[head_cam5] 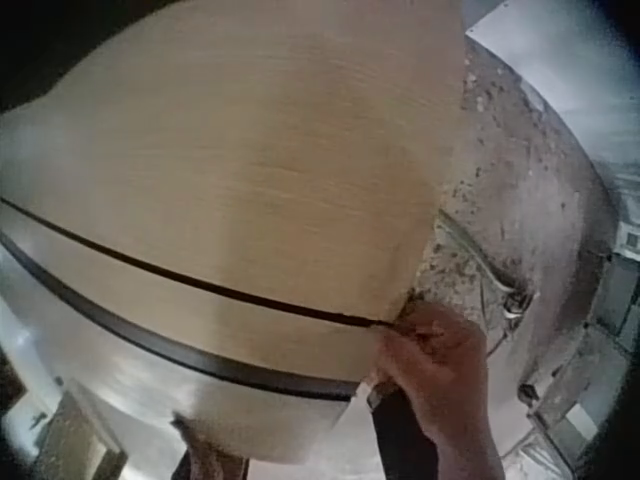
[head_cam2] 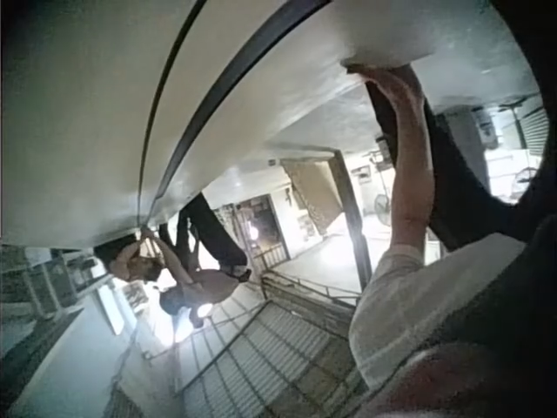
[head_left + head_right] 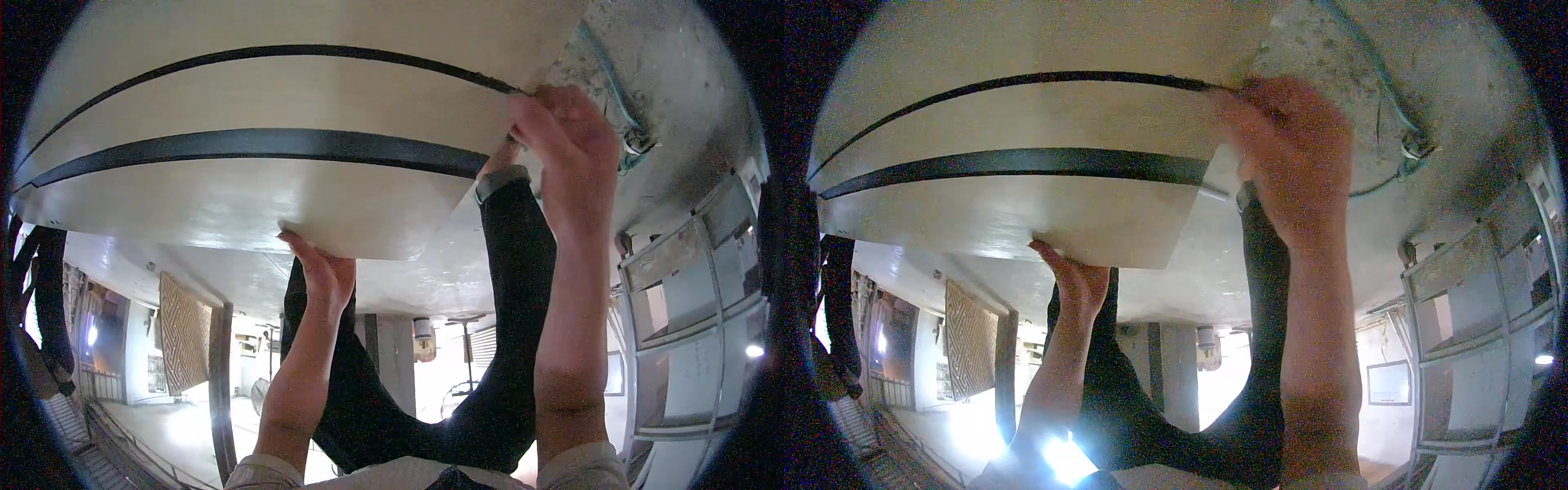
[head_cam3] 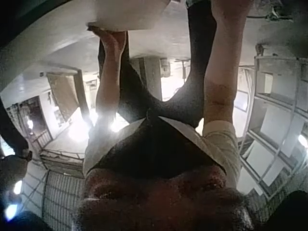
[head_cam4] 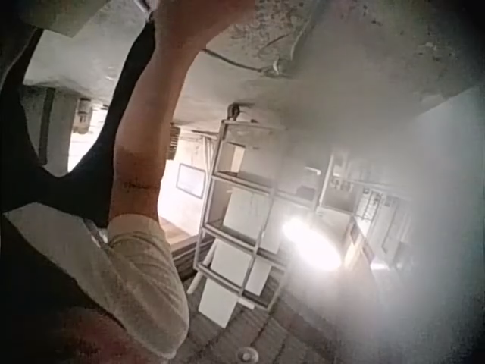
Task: Applying decorative black tape to a wooden furniture panel.
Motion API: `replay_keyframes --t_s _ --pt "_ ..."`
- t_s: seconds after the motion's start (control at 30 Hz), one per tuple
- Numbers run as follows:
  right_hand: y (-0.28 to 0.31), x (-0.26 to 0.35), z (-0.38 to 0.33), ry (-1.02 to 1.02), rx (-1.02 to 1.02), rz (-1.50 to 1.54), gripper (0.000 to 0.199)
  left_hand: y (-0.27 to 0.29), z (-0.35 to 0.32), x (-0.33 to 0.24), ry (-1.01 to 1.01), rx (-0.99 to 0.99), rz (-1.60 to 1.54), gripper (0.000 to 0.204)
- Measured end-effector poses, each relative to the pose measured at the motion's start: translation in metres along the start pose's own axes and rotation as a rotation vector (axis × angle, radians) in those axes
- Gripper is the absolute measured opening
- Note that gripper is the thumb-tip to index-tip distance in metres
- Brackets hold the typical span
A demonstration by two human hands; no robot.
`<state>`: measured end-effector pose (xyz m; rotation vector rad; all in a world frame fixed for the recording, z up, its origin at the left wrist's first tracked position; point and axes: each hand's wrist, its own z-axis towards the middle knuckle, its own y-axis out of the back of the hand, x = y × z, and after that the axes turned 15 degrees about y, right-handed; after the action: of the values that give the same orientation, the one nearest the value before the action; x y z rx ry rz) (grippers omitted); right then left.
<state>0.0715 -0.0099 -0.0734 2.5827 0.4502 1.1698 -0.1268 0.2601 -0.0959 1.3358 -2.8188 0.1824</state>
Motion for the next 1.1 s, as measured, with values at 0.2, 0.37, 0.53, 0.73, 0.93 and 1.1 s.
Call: replay_keyframes --t_s 0.2,0.37,0.53,0.73,0.93,1.1 --pt "0.045 -0.039 0.005 0.342 -0.401 0.472 0.025 -0.009 -0.004 -0.001 0.005 -0.021 -0.010 0.090" --pt "0.020 -0.029 0.002 0.168 -0.135 0.431 0.022 -0.006 -0.002 0.001 -0.013 -0.066 -0.036 0.090" --pt "0.013 -0.017 0.006 0.158 -0.073 0.236 0.028 -0.004 -0.003 -0.001 0.033 -0.076 -0.046 0.089" --pt "0.009 -0.013 0.007 0.088 -0.101 0.220 0.028 0.003 -0.001 0.000 0.002 -0.032 -0.029 0.089" --pt "0.008 -0.003 0.011 0.021 -0.059 0.176 0.025 -0.002 -0.004 0.001 0.043 -0.089 -0.044 0.087" --pt "0.006 -0.008 0.010 0.069 -0.094 0.197 0.027 0.000 -0.002 0.000 0.042 -0.094 -0.060 0.085"
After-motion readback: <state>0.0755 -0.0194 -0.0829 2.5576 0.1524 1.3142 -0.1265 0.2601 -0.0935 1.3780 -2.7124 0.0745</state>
